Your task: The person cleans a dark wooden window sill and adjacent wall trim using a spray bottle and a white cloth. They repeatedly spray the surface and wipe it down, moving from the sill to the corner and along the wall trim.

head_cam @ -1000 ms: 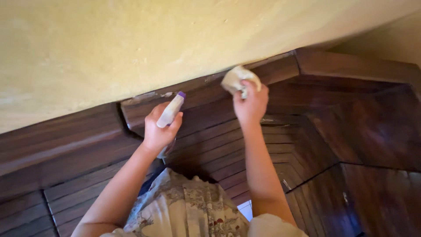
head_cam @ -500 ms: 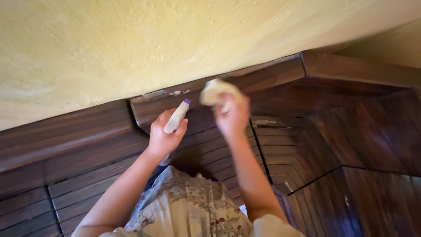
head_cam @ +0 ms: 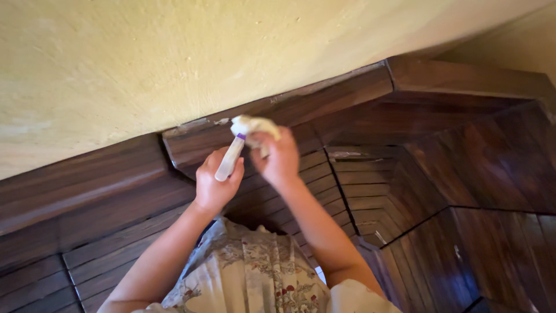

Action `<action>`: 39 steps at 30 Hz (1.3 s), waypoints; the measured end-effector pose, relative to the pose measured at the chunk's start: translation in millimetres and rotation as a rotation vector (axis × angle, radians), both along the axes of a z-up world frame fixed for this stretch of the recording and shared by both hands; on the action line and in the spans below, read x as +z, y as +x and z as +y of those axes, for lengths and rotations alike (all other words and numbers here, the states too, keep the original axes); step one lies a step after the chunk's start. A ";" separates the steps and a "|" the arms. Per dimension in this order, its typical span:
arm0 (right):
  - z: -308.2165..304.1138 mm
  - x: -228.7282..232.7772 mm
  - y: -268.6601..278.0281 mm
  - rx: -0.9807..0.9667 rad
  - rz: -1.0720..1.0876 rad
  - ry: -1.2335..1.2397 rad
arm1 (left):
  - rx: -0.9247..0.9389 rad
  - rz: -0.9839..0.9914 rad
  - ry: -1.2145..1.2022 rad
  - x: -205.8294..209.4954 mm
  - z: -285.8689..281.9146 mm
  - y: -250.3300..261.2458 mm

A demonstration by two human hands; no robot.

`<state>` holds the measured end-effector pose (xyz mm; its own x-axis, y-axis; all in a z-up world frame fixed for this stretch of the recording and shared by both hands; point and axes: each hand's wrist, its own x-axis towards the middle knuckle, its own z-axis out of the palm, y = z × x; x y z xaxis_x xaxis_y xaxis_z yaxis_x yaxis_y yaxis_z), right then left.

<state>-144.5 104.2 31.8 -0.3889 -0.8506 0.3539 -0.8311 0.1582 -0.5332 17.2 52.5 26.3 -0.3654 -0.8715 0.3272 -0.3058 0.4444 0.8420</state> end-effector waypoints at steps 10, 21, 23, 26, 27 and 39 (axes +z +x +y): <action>0.4 -13.4 -74.6 -0.365 0.134 -0.036 | 0.008 -0.011 -0.002 1.8 -0.5 -10.2; 14.6 -1.7 -84.8 -0.166 0.065 -0.059 | -0.104 -0.039 -0.037 7.5 6.6 -40.4; 17.6 -8.1 -123.8 -0.291 0.151 -0.084 | -0.107 -0.008 -0.022 9.4 9.0 -45.8; 12.9 -19.2 -145.7 -0.421 0.210 -0.142 | -0.110 0.016 -0.050 11.2 10.6 -49.4; 12.7 -18.7 -147.7 -0.455 0.227 -0.142 | -0.111 0.022 -0.068 11.6 11.7 -50.8; 24.4 0.2 -96.8 0.010 0.083 -0.166 | -0.137 -0.051 0.024 13.4 14.7 -79.2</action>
